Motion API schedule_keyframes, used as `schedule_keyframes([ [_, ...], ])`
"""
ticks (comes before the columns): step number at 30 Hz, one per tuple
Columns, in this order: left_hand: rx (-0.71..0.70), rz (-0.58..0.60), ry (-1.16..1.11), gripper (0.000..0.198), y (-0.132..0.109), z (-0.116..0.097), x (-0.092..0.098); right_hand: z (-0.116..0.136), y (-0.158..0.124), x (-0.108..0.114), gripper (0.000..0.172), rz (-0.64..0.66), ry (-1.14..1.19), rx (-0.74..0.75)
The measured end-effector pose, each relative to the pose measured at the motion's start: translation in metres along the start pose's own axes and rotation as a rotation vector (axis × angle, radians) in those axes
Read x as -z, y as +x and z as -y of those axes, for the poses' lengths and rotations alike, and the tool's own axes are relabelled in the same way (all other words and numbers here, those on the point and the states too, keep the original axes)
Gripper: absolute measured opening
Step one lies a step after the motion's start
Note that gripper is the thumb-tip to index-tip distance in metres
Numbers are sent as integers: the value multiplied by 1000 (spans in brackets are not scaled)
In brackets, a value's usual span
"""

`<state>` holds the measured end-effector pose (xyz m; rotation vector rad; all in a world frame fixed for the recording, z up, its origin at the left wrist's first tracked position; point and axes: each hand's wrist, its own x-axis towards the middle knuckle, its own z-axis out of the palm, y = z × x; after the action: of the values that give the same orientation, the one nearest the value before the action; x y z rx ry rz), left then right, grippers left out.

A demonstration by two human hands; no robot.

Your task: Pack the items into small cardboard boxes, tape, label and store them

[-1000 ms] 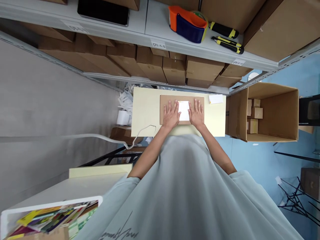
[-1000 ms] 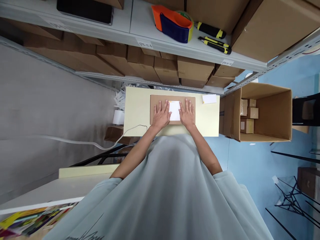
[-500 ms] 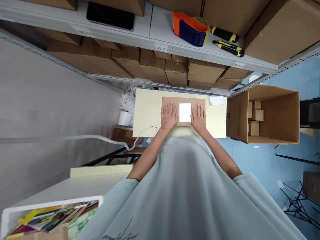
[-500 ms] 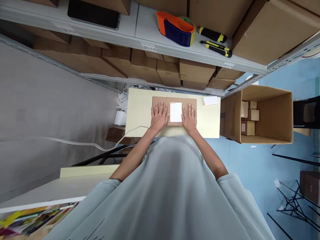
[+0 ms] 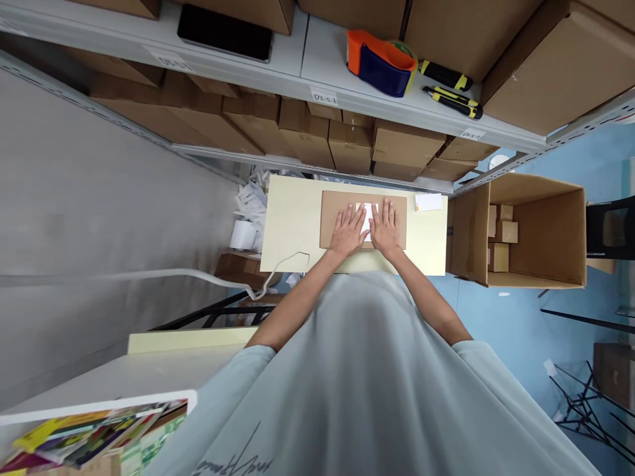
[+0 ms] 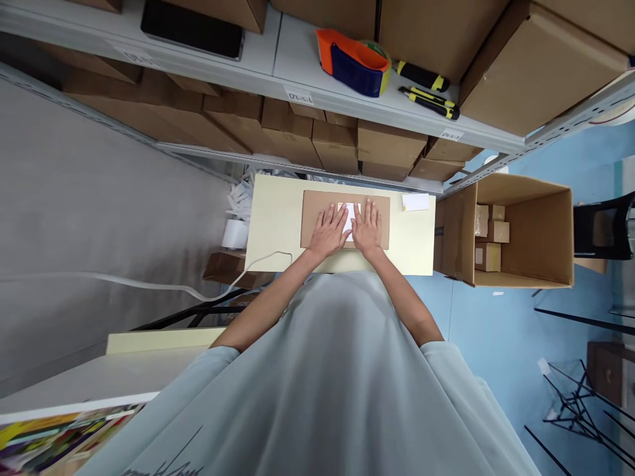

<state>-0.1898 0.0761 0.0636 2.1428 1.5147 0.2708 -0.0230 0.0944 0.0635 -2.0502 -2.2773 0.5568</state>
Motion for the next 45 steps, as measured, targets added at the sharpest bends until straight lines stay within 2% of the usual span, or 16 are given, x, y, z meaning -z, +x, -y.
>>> schedule_keyframes([
  [5, 52, -54, -10, 75, -7, 11, 6, -6, -23, 1, 61, -18, -31, 19],
  [9, 79, -69, -9, 74, -15, 6, 1, -9, -43, 0, 63, 4, -61, 34],
  [13, -26, -9, -20, 70, -15, -9, -8, -4, -33, 1, 63, 31, -57, 39],
  [16, -50, 11, -28, 70, -11, -10, -9, -2, -16, 3, 61, 16, -41, 12],
  [20, 61, -38, -43, 73, -5, 7, -1, 1, -12, 5, 62, 25, -71, -31],
  [23, 175, -99, -62, 74, -2, 23, 6, -1, -28, 4, 62, 35, -79, -19],
  [26, 246, -151, -94, 76, -10, 37, 10, -13, -48, 5, 62, 22, -24, -11],
  [28, 306, -190, -130, 80, -22, 48, 10, -29, -60, 6, 65, -13, 37, -76],
  [31, 484, -263, -240, 87, -50, 65, 3, -57, -74, 3, 83, -87, 195, -262],
  [34, 671, -297, -426, 95, -76, 80, -12, -78, -87, -6, 100, -108, 499, -457],
  [37, 764, -278, -604, 96, -94, 87, -29, -83, -100, -17, 102, -89, 834, -588],
  [39, 801, -273, -670, 96, -99, 87, -37, -78, -106, -23, 95, -98, 981, -585],
  [42, 835, -281, -721, 97, -98, 81, -39, -65, -110, -27, 86, -134, 1099, -482],
  [45, 751, -275, -790, 94, -93, 70, -34, -54, -110, -28, 85, -168, 1140, -438],
])
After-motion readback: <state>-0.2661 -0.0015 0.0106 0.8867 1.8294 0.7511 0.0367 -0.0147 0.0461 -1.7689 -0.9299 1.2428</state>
